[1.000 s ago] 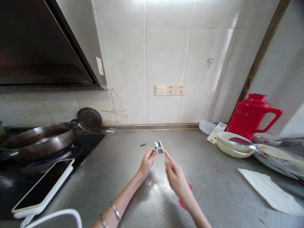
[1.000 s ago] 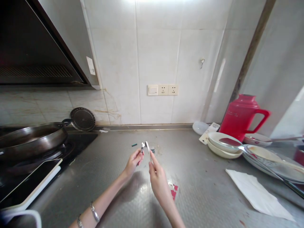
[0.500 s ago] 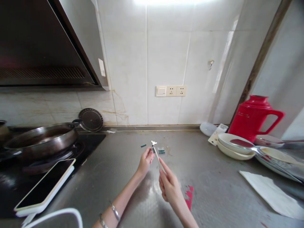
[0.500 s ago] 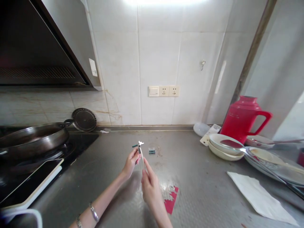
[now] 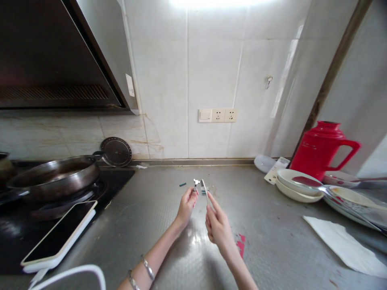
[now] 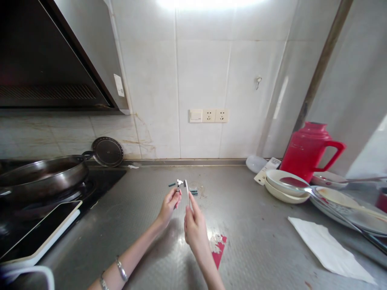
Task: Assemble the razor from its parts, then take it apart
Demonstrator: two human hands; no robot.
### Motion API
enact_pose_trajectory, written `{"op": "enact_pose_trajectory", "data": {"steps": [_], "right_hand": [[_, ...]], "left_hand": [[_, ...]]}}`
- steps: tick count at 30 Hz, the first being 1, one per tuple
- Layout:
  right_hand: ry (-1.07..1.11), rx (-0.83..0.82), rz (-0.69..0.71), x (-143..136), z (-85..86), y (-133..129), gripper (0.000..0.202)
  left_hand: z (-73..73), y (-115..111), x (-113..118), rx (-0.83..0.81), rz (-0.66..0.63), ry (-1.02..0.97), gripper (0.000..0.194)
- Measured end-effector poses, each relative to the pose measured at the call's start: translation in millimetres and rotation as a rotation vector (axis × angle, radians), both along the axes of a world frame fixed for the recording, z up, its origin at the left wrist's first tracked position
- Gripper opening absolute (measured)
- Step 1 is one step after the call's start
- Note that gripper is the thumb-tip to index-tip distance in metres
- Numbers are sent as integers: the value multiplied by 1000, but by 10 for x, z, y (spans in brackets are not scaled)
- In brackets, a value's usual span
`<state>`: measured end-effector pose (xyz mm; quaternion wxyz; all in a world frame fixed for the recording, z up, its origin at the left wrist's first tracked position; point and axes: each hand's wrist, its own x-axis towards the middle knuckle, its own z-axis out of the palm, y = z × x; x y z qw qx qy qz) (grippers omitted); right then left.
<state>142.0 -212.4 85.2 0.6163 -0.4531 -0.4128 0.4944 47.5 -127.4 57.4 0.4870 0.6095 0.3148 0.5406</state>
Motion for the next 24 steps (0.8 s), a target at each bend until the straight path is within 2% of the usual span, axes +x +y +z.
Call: {"op": "enact_pose_trajectory", "data": {"steps": [4, 10, 17, 21, 24], "right_hand": [[-23, -16, 32, 34, 128, 86, 77], [-63, 2, 83, -44, 57, 29, 72], [0, -28, 62, 21, 152, 156, 75], [30, -71, 151, -37, 57, 79, 78], [106, -77, 124, -29, 9, 23, 80]], "left_hand": [[22, -25, 13, -7, 20, -16, 27], [14, 21, -22, 18, 74, -63, 27], [23, 14, -26, 30, 54, -44, 27], [40, 39, -59, 11, 88, -48, 29], [52, 47, -67, 5, 93, -40, 28]]}}
